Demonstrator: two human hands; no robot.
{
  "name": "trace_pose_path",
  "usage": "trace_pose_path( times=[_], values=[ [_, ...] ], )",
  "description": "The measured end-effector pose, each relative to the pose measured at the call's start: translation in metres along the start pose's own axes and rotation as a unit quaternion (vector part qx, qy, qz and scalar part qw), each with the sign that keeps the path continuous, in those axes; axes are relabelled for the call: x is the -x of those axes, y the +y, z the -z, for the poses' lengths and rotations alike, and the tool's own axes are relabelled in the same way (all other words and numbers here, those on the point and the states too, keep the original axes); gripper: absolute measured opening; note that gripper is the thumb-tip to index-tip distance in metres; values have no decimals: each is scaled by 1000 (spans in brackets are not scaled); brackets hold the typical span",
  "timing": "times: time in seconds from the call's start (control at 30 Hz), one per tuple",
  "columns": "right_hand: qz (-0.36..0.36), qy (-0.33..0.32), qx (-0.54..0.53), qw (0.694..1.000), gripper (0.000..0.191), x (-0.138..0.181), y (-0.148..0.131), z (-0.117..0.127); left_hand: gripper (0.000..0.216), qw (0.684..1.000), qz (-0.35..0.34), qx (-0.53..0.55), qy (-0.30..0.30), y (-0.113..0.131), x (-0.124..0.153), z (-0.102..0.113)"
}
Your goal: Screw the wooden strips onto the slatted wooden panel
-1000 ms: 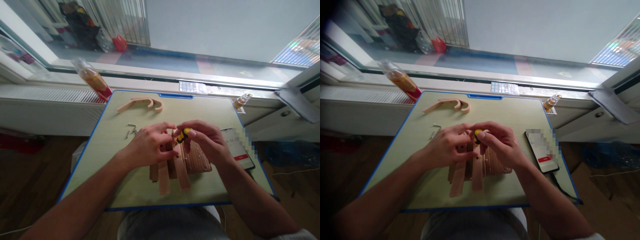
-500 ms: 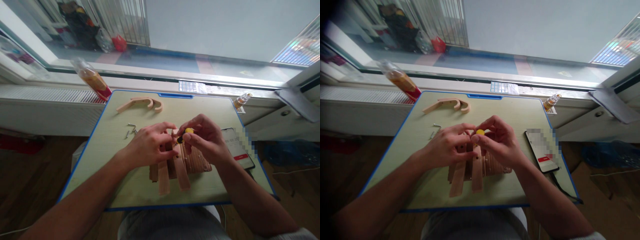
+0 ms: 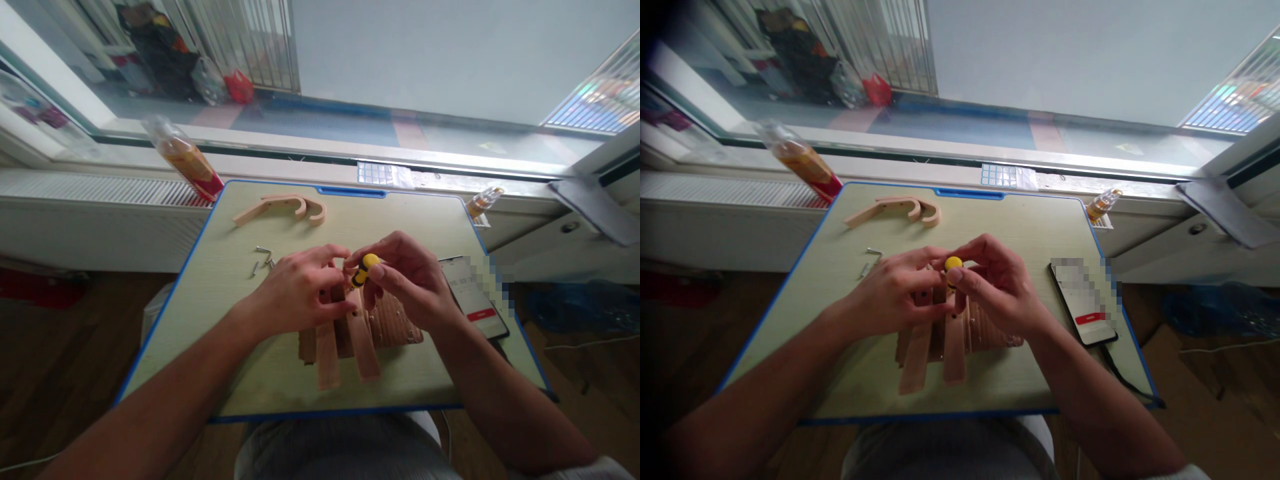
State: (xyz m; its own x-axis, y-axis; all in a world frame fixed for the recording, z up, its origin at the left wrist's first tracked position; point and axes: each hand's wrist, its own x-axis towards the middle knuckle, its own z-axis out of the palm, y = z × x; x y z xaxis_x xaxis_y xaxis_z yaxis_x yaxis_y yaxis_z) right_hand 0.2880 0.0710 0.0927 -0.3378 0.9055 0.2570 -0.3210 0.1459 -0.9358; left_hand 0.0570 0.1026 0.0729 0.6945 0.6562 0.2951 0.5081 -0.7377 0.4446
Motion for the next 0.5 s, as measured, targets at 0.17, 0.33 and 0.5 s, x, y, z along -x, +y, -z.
trace_pose_path(
  times=[0.17,0.33,0.5],
  values=[
    [-7,22,-29,999,29,0,4,-3,23,1000,-4,-2,2,-1,1,-1],
    [-19,10,-21,1000,28,0,5,-1,26,1000,-10,-3,7,0,1,-1],
    [-23,9,-11,1000,23,0,5,4,26,1000,-4,-23,10,1,1,0]
  ],
)
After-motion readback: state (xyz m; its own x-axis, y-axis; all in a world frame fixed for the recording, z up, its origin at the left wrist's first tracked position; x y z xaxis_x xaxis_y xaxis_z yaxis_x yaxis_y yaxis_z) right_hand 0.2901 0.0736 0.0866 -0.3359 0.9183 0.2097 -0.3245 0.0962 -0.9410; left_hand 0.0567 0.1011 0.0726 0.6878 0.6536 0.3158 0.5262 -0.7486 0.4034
